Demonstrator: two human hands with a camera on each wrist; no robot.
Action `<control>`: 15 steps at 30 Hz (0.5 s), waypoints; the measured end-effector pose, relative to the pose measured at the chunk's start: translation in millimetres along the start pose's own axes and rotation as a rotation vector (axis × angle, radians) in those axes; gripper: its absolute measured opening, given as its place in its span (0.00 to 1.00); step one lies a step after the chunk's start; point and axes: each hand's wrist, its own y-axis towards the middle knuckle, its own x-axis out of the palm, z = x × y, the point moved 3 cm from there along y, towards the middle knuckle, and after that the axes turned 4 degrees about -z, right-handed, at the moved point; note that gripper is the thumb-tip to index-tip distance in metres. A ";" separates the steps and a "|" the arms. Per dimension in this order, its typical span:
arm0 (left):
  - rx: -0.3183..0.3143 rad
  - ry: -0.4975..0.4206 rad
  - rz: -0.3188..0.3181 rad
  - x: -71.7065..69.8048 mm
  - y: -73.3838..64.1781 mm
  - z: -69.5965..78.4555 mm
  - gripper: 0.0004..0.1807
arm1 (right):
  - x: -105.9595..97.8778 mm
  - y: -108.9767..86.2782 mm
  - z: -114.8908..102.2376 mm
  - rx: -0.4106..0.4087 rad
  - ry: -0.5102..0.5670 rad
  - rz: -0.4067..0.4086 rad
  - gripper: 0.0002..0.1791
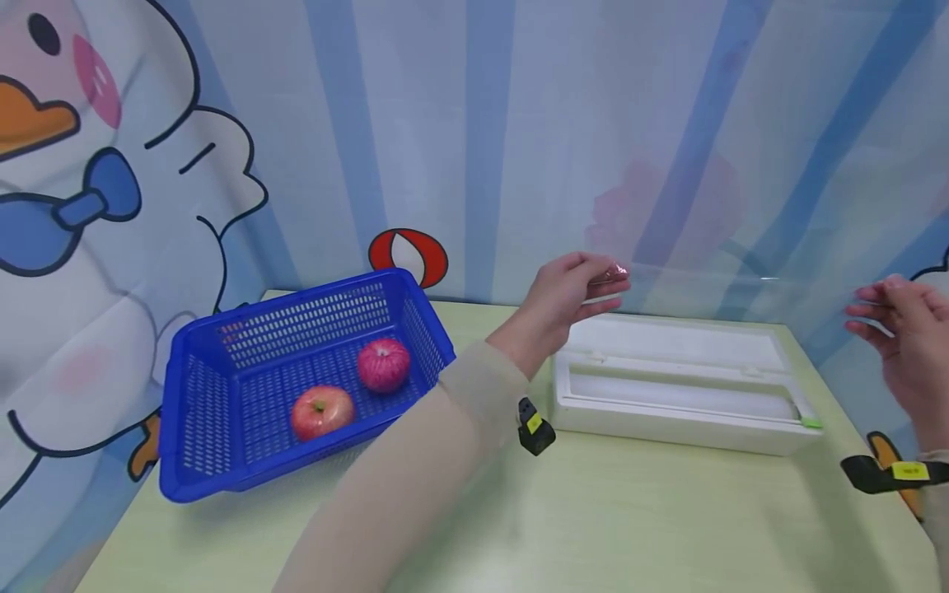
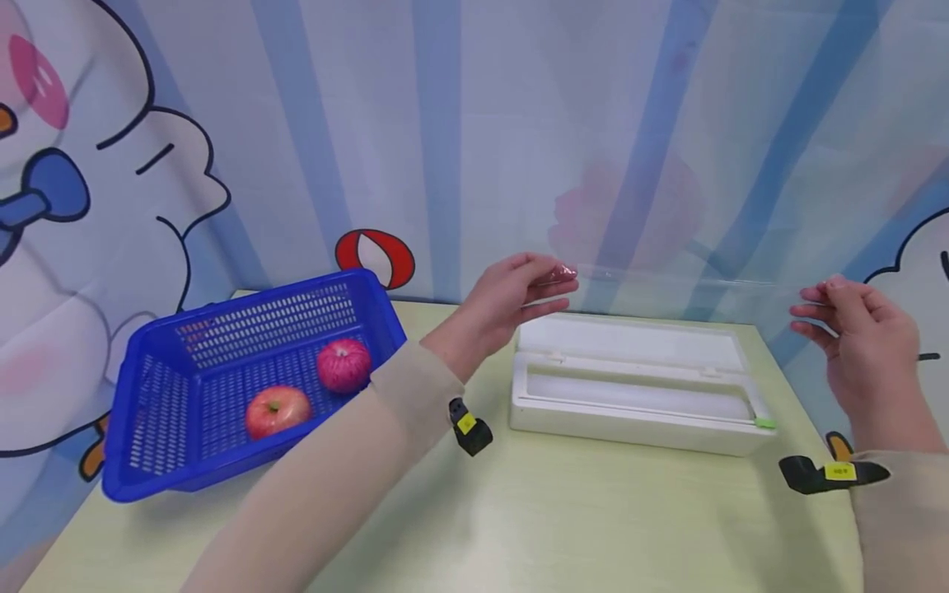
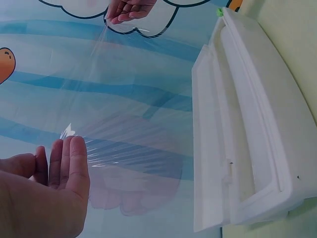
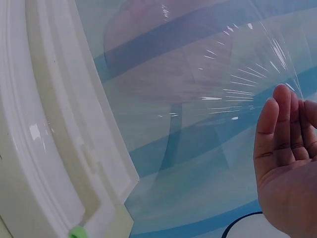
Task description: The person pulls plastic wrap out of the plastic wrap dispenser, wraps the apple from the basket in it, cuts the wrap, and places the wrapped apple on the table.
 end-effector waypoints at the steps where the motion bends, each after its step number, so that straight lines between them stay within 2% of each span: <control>1: 0.003 0.003 -0.004 0.8 -0.4 2.0 0.08 | 0.3 0.5 -2.2 -0.027 -0.010 -0.012 0.08; 4: 0.015 0.008 -0.012 3.5 -1.8 7.9 0.08 | 0.0 1.8 -8.5 -0.089 -0.065 -0.023 0.07; 7: 0.025 0.011 -0.021 6.3 -4.1 13.5 0.08 | -0.7 3.4 -13.8 -0.116 -0.105 -0.028 0.08; 12: 0.038 0.012 -0.035 11.6 -6.5 21.4 0.08 | -5.6 7.6 -18.3 -0.109 -0.130 -0.053 0.09; 15: 0.039 0.011 -0.040 14.4 -7.5 26.0 0.08 | -11.6 10.7 -20.6 -0.107 -0.094 -0.050 0.08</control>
